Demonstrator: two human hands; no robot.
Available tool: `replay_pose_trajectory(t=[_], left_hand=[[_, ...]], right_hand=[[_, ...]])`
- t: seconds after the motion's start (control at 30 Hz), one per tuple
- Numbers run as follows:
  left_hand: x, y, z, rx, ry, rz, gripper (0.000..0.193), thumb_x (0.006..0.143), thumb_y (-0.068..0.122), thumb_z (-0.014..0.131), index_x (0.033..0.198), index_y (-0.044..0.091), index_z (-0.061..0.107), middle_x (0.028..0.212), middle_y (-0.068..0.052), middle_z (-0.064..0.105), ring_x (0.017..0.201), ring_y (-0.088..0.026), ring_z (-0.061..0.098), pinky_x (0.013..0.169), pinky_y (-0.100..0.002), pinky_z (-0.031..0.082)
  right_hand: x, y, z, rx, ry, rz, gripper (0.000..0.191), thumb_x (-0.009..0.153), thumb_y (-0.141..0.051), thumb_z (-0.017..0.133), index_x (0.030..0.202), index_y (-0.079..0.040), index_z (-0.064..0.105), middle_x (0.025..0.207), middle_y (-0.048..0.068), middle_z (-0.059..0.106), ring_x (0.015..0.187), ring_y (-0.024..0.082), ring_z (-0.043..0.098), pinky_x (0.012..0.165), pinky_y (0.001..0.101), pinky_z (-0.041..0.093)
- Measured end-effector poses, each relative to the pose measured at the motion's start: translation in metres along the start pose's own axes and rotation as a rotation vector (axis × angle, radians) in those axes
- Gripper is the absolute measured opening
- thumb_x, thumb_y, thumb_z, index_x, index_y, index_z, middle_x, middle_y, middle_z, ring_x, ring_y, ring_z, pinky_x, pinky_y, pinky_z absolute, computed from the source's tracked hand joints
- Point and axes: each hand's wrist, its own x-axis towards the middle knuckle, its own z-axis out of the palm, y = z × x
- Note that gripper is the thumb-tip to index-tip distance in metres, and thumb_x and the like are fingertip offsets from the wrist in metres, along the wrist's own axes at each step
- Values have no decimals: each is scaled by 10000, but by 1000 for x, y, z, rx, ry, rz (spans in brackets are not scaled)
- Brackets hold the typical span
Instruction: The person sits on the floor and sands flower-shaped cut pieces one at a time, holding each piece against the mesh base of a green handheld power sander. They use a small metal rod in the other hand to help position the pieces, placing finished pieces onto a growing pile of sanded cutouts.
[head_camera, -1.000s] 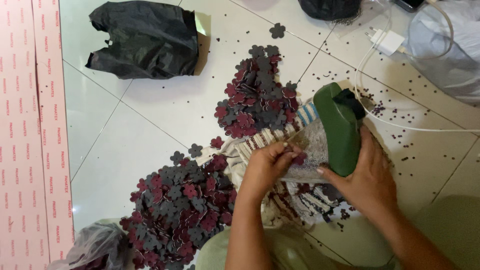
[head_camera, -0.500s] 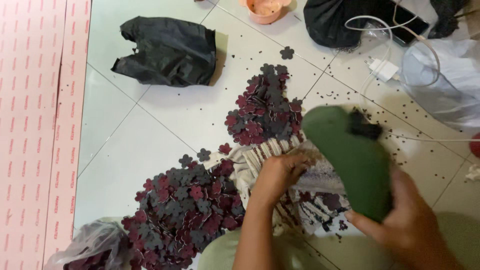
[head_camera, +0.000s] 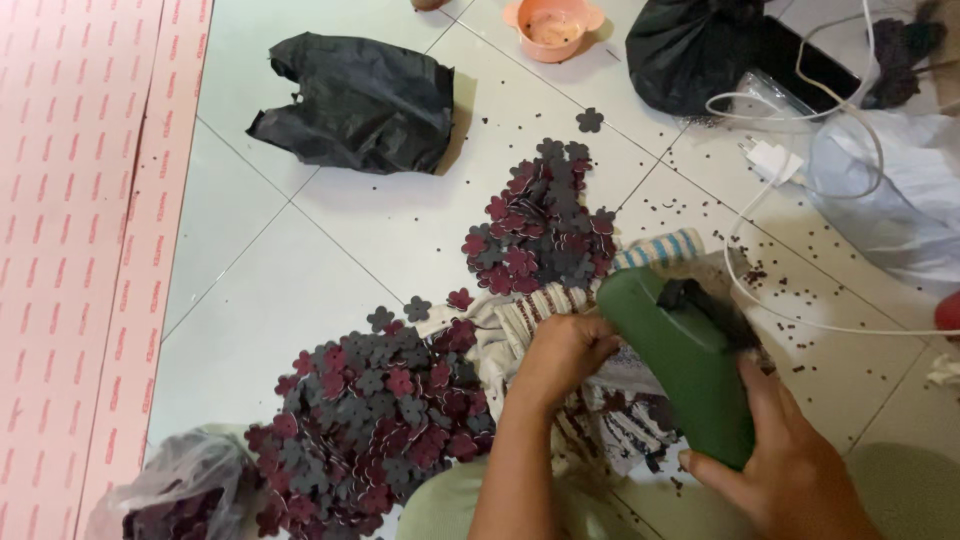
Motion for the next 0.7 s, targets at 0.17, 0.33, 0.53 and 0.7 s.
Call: replay_pose_trajectory(t=[0.17, 0.33, 0.53, 0.7], left_hand=[[1, -3, 0, -74, -68, -86, 188, 870, 199, 762, 1052, 168, 796, 905, -123, 752, 762, -298, 743, 707, -390, 583], [1, -12, 1, -75, -33, -37, 217, 863, 162, 743, 1075, 150, 788, 926, -143, 756, 810, -313, 748, 739, -395, 593], [3, -22, 7, 104, -61, -37, 140, 820, 159, 788, 914, 59, 764, 857, -196, 720, 797, -370, 717, 701, -436, 576], [2, -21, 5, -31, -76, -24, 137, 843, 189, 767, 959, 119, 786, 882, -149, 749, 794, -331, 740, 701, -411, 580]], right_hand=[[-8, -7, -34, 206, 21, 148, 1227, 505, -377, 962, 1529, 9, 406, 1428, 245, 567, 1303, 349, 603, 1070, 427, 484], [-14, -31, -50, 416, 268, -108, 1253, 535, -379, 967, 1575, -29, 362, 1423, 242, 554, 1307, 349, 596, 1062, 434, 495], [8, -40, -7, 79, -114, 77, 1288, 570, -382, 973, 1630, -74, 309, 1418, 238, 540, 1313, 349, 587, 1053, 442, 508], [0, -25, -23, 64, 16, -11, 1249, 513, -379, 938, 1557, -10, 363, 1446, 288, 514, 1268, 403, 580, 969, 460, 507]])
